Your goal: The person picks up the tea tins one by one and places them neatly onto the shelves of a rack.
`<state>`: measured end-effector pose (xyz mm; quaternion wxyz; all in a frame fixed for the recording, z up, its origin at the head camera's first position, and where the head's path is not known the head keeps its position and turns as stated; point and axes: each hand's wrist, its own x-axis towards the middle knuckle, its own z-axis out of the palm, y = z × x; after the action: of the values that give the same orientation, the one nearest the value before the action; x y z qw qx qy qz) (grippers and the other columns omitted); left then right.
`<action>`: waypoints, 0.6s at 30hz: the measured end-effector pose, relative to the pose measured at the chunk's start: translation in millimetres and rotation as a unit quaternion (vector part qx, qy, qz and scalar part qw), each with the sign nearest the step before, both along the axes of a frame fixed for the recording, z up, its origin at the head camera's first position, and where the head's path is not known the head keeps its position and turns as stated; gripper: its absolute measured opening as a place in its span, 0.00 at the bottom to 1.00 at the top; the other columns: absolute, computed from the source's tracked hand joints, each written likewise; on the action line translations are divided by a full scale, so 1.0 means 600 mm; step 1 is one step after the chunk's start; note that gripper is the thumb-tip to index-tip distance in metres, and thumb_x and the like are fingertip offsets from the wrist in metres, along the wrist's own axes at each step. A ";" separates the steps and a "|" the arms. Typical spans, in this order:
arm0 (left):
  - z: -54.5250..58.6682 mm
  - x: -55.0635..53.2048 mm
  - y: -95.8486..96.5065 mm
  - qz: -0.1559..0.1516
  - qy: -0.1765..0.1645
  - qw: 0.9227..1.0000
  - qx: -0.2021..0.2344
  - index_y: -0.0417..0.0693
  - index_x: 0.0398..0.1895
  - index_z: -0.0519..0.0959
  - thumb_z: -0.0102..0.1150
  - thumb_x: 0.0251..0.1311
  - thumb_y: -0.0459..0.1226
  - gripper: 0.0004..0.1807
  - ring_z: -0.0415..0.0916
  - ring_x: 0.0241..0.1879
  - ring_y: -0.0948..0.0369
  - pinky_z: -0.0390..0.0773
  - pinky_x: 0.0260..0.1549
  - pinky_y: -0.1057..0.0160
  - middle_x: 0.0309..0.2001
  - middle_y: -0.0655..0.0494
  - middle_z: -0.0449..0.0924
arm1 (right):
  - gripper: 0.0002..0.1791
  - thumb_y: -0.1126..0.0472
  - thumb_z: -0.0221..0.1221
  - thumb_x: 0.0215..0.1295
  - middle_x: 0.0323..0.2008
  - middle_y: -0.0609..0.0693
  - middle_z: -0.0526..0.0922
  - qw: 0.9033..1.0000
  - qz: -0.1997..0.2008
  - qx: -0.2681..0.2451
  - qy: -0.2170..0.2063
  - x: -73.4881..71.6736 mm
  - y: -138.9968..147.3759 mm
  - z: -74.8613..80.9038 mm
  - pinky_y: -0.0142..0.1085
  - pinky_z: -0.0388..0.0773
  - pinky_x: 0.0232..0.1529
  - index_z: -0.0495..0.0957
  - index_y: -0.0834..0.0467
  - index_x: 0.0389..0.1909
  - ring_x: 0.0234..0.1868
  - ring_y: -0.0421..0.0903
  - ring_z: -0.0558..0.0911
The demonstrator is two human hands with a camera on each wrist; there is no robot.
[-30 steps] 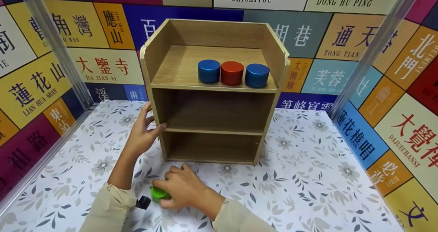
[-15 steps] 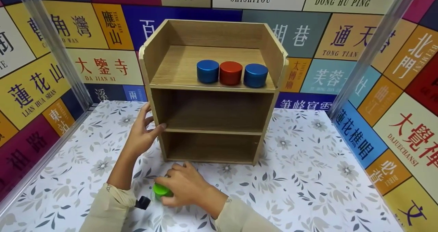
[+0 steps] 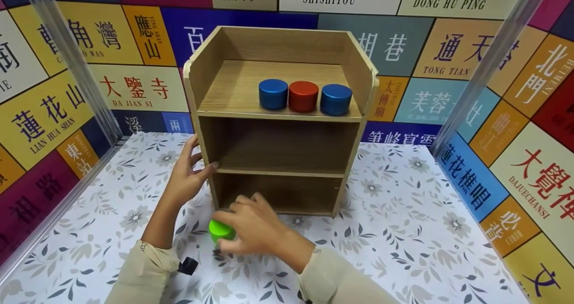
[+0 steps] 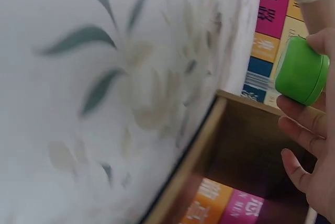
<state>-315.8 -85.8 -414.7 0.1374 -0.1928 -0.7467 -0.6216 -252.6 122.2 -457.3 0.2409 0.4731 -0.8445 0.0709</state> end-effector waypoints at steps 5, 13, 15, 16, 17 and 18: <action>0.000 0.000 0.000 0.000 -0.005 1.000 -0.003 0.61 0.79 0.59 0.60 0.62 0.26 0.44 0.68 0.69 0.39 0.79 0.58 0.37 0.73 0.50 0.61 | 0.28 0.37 0.64 0.55 0.30 0.38 0.80 1.000 0.005 -0.019 0.003 0.007 0.012 0.033 0.37 0.70 0.35 0.81 0.39 0.58 0.37 0.41 0.77; 0.001 -0.002 0.001 0.000 -0.011 1.000 -0.001 0.61 0.79 0.59 0.60 0.62 0.26 0.43 0.68 0.69 0.39 0.79 0.58 0.37 0.74 0.50 0.61 | 0.26 0.38 0.66 0.53 0.29 0.36 0.79 1.000 -0.008 -0.030 -0.002 0.030 0.029 0.086 0.36 0.68 0.35 0.82 0.38 0.55 0.37 0.39 0.76; 0.001 -0.001 0.000 0.001 -0.011 1.000 -0.001 0.61 0.79 0.59 0.60 0.62 0.25 0.43 0.68 0.69 0.39 0.79 0.58 0.38 0.74 0.50 0.61 | 0.26 0.38 0.65 0.54 0.29 0.36 0.79 0.999 -0.010 -0.030 -0.006 0.034 0.032 0.103 0.37 0.68 0.37 0.82 0.38 0.55 0.39 0.39 0.76; 0.001 -0.001 0.000 0.002 -0.010 1.000 -0.001 0.61 0.79 0.59 0.60 0.62 0.25 0.44 0.68 0.69 0.40 0.80 0.58 0.38 0.74 0.50 0.62 | 0.26 0.38 0.65 0.55 0.30 0.36 0.79 0.999 -0.010 -0.031 -0.009 0.036 0.033 0.112 0.37 0.68 0.38 0.82 0.38 0.56 0.39 0.39 0.76; 0.001 -0.001 0.000 0.003 -0.007 1.000 -0.001 0.61 0.79 0.59 0.60 0.62 0.25 0.44 0.68 0.68 0.39 0.80 0.57 0.38 0.74 0.50 0.62 | 0.26 0.38 0.65 0.55 0.30 0.36 0.79 0.999 -0.011 -0.032 -0.010 0.037 0.034 0.120 0.37 0.68 0.39 0.82 0.38 0.56 0.40 0.39 0.76; 0.001 -0.001 0.000 0.003 -0.005 1.000 -0.001 0.61 0.79 0.60 0.60 0.62 0.25 0.44 0.69 0.68 0.39 0.80 0.57 0.38 0.73 0.49 0.62 | 0.26 0.38 0.65 0.55 0.30 0.36 0.79 0.999 -0.012 -0.033 -0.012 0.038 0.034 0.129 0.38 0.68 0.39 0.82 0.38 0.56 0.40 0.39 0.76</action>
<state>-316.3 -85.7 -414.0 0.1352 -0.1874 -0.7484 -0.6217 -229.5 142.9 -380.2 0.2474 0.4541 -0.8499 0.1017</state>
